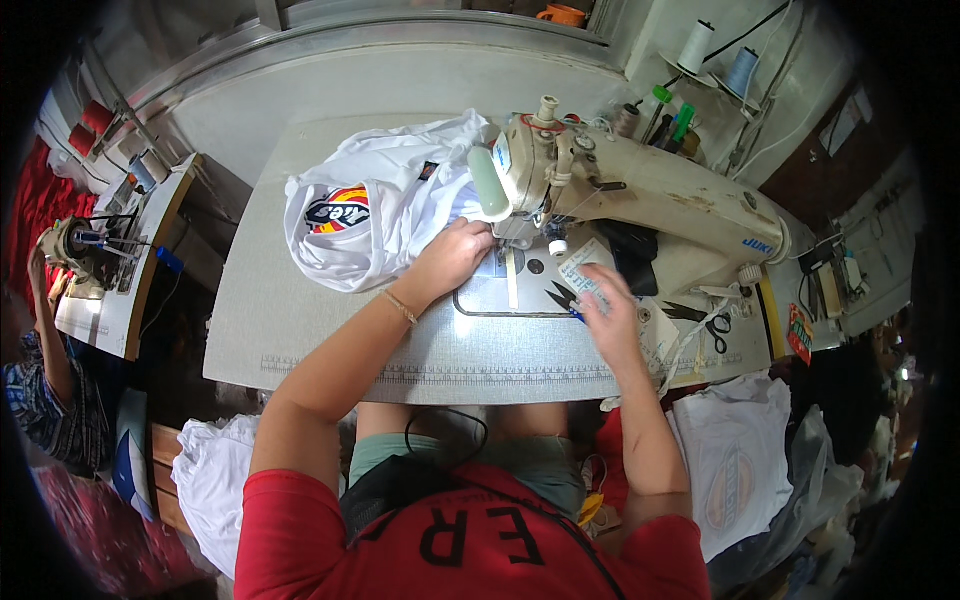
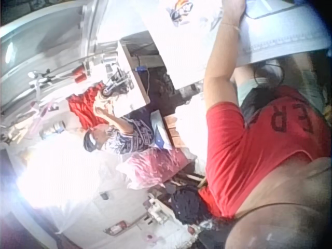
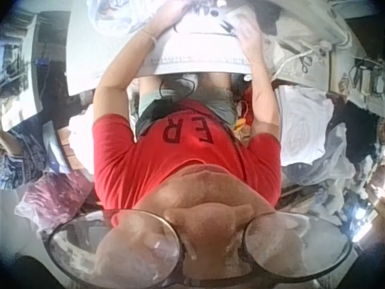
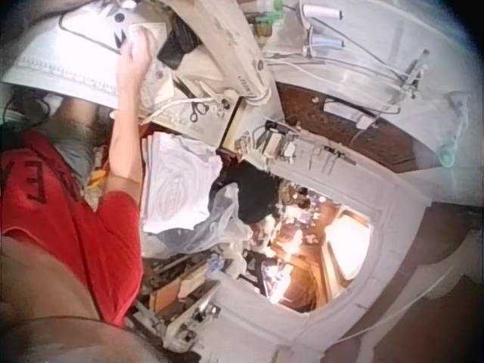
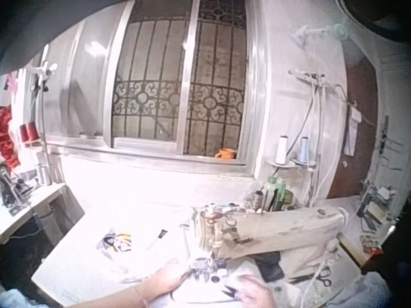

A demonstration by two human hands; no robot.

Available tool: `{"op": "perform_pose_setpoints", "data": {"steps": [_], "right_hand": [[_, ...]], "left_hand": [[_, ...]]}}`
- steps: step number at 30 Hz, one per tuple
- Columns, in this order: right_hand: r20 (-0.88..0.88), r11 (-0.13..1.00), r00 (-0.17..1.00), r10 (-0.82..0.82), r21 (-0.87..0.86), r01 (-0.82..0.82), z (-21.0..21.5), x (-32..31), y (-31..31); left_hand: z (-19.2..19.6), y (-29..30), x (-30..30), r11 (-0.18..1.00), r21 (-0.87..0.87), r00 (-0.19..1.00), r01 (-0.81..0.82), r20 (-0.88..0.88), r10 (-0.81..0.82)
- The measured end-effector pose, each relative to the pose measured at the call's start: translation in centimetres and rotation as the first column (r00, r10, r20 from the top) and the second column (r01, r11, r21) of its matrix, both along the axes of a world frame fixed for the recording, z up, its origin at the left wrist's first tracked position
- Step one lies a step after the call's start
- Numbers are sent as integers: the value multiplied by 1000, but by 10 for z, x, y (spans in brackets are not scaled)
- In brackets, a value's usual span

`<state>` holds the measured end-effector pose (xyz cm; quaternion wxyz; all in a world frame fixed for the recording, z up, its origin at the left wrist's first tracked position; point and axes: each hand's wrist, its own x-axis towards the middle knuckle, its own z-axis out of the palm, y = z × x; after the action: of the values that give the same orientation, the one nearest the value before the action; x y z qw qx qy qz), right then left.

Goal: The person uses a sewing machine to attach or repair components of white t-shirts, aligning fabric under the needle and trimming excess thread with snips.

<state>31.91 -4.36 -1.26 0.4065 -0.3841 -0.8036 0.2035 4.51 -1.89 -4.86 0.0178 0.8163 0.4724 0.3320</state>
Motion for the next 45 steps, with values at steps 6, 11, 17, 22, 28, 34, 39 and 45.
{"op": "perform_pose_setpoints", "data": {"steps": [6,11,17,22,28,34,39,45], "right_hand": [[-10,741,1000,25,-671,-25,-1,-63,53],[-442,490,896,-46,-791,-365,-57,-56,123],[-714,314,691,-115,-686,-657,-67,-96,129],[-632,549,739,-234,-713,-435,-75,-104,106],[-680,453,693,-240,-710,-540,-65,-85,103],[-76,641,924,376,-698,-318,0,-74,29],[-113,435,808,579,-795,-423,33,-128,-58],[-430,432,791,436,-671,-603,-8,-131,-71]], "left_hand": [[-19,34,-4,965,185,977,-186,-74,202],[-10,60,23,923,11,918,-385,102,382],[-11,42,-13,951,-140,930,-276,210,301],[35,-11,-47,574,-790,971,215,235,-41],[32,-65,-74,695,-710,964,114,248,95],[36,-125,-86,740,-668,938,79,300,171],[43,-167,-77,810,-586,931,4,297,211],[61,-211,-33,961,-221,977,-168,90,191]]}}
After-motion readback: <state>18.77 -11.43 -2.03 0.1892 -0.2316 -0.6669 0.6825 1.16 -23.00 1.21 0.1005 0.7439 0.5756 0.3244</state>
